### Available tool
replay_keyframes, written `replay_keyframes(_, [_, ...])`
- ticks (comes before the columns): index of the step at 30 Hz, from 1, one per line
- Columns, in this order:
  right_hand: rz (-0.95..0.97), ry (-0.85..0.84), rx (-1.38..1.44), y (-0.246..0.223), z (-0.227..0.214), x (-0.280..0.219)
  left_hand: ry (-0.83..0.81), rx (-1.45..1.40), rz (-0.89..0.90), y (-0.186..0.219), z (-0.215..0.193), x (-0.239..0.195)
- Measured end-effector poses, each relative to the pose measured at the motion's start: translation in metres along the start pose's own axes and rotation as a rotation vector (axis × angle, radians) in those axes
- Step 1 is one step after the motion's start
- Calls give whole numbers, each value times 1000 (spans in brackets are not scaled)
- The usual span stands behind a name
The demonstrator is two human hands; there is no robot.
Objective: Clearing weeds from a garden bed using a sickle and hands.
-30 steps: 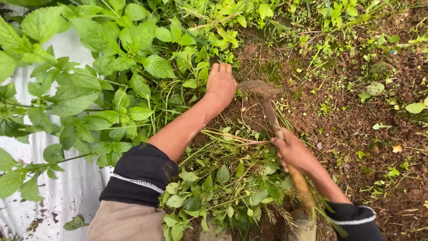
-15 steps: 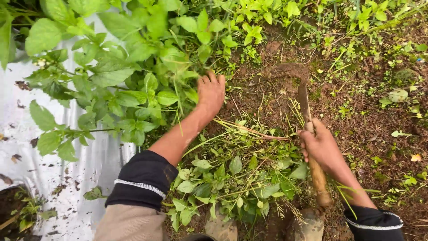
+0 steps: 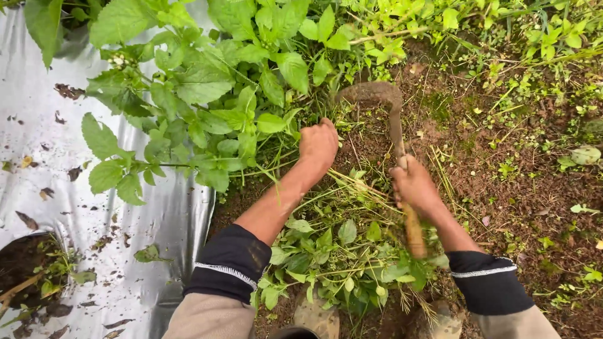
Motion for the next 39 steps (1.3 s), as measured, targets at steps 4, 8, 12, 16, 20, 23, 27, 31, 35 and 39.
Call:
replay_keyframes(4, [-193,93,80,-17,-8,15,-27,-47,8,-11,-5,-5])
replay_keyframes(8, [-358,235,307,-17,-16,21,-16,-110,5,-4,15,10])
replay_keyframes(12, [84,-2,-54,21,0,11,-32,-146,-19,-15,6,9])
replay_keyframes(16, [-143,54,-108,-27,-5,3,-58,-253,13,-29,-27,-14])
replay_keyframes(20, [-300,176,343,-36,-5,9,-66,-267,21,-29,-20,-10])
replay_keyframes(23, [-123,68,198,16,-1,15,-99,-272,18,-19,3,-2])
replay_keyframes(27, [-73,81,19,-7,-4,-2,-103,-297,27,-29,-29,-18])
replay_keyframes(31, [-363,271,221,-34,-18,4,-101,-331,22,-25,-18,-14])
replay_keyframes(35, [-113,128,64,-2,0,-1,-92,-386,13,-36,-48,-27])
replay_keyframes(39, [-112,71,11,-7,-8,9,-128,-492,14,-43,-54,-30])
Point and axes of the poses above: each hand's wrist, its own x-axis towards the middle knuckle, its own z-axis out of the palm, y = z × x, the point moved 6 cm from there along x, towards the middle knuckle, and after that the axes turned 15 degrees about x, right-handed, at the moved point
